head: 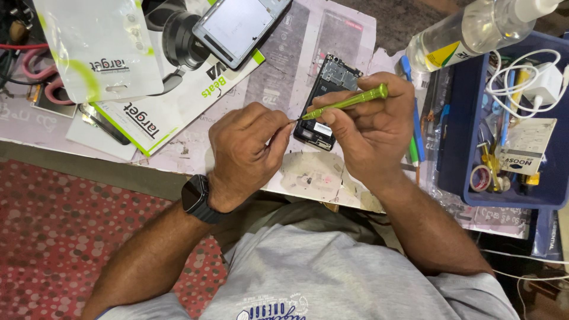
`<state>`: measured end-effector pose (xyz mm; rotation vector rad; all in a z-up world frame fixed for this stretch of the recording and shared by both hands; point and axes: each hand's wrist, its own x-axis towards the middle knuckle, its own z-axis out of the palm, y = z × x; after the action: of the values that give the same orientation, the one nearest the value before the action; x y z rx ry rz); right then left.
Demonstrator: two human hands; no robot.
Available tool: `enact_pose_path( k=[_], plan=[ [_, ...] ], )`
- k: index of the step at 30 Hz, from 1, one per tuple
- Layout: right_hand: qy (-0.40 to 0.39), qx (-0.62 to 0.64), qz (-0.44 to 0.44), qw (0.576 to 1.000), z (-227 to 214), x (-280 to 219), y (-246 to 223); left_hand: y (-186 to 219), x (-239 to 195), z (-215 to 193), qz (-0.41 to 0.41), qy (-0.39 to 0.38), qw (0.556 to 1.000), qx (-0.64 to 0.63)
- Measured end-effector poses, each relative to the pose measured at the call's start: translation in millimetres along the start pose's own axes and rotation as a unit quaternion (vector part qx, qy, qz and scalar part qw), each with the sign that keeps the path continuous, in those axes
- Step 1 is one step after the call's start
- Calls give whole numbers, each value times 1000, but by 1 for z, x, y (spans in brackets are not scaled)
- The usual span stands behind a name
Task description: The person disassembles a smartphone, removes the battery, and uses a screwdriver to adjust internal components. They then reassemble the phone by placing the back cover and securing it.
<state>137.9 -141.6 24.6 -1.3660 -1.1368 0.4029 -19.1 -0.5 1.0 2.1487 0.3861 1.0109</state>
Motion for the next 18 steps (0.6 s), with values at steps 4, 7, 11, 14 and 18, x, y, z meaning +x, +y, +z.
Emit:
enact_pose_path(
  k=[4, 7, 11, 14, 18],
  plan=[
    [6, 3, 10, 1000, 1, 0, -1, 0, 1, 0, 0, -4, 1000, -2],
    [18, 2, 18, 1000, 1, -2, -3, 1, 2, 1, -5, -6, 1000, 3],
    [19, -12, 22, 1000, -7, -6, -8, 3, 5, -2, -6, -26, 1000, 13],
    [22, -37, 17, 999, -20, -15, -11, 2, 6, -4, 28, -72, 997, 5],
    [17, -80, 3, 997, -32, -30, -11, -4, 8, -1, 105, -154, 982, -16]
  ],
)
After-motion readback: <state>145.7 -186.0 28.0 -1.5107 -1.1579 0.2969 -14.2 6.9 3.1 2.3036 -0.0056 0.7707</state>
